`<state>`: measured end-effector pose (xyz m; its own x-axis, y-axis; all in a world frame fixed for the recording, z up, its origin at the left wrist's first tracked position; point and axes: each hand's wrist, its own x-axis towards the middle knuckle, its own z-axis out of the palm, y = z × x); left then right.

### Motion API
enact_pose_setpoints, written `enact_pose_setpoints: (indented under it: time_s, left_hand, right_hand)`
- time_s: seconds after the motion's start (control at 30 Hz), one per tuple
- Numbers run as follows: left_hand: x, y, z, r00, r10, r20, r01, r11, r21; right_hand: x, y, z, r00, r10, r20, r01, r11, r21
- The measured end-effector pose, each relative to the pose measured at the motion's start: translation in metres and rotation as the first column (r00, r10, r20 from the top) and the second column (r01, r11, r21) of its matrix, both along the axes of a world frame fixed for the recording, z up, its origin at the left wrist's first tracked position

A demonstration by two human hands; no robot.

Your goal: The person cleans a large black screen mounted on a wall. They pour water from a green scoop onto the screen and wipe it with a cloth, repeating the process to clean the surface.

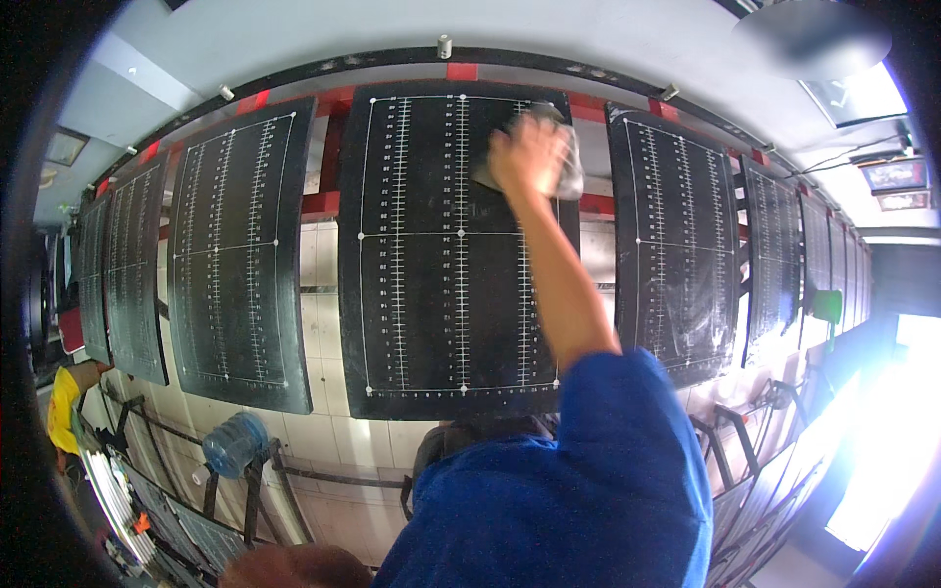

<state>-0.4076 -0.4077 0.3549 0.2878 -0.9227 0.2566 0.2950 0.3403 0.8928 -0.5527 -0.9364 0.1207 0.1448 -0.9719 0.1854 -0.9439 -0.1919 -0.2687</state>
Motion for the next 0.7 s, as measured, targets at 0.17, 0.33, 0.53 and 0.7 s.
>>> enact_pose_setpoints:
  time_s: [0.17,0.33,0.53,0.7]
  left_hand:
    - [-0.029,-0.049,0.013,0.961,-0.249,-0.120,0.227,0.959,-0.168]
    - [-0.034,-0.060,-0.021,0.894,-0.360,-0.266,0.314,0.928,-0.201]
    - [-0.048,-0.041,-0.050,0.855,-0.300,-0.423,0.269,0.954,-0.132]
    - [-0.045,-0.004,-0.067,0.858,-0.098,-0.504,0.100,0.995,-0.023]
  right_hand:
    - [0.143,0.115,0.002,0.729,0.684,0.016,-0.683,0.727,0.071]
    - [-0.014,0.253,0.029,0.318,0.935,0.156,-0.932,0.279,0.232]
    - [-0.123,0.094,0.008,0.784,0.601,-0.155,-0.590,0.800,0.114]
    - [-0.032,-0.114,-0.031,0.996,-0.015,-0.088,-0.002,0.982,-0.188]
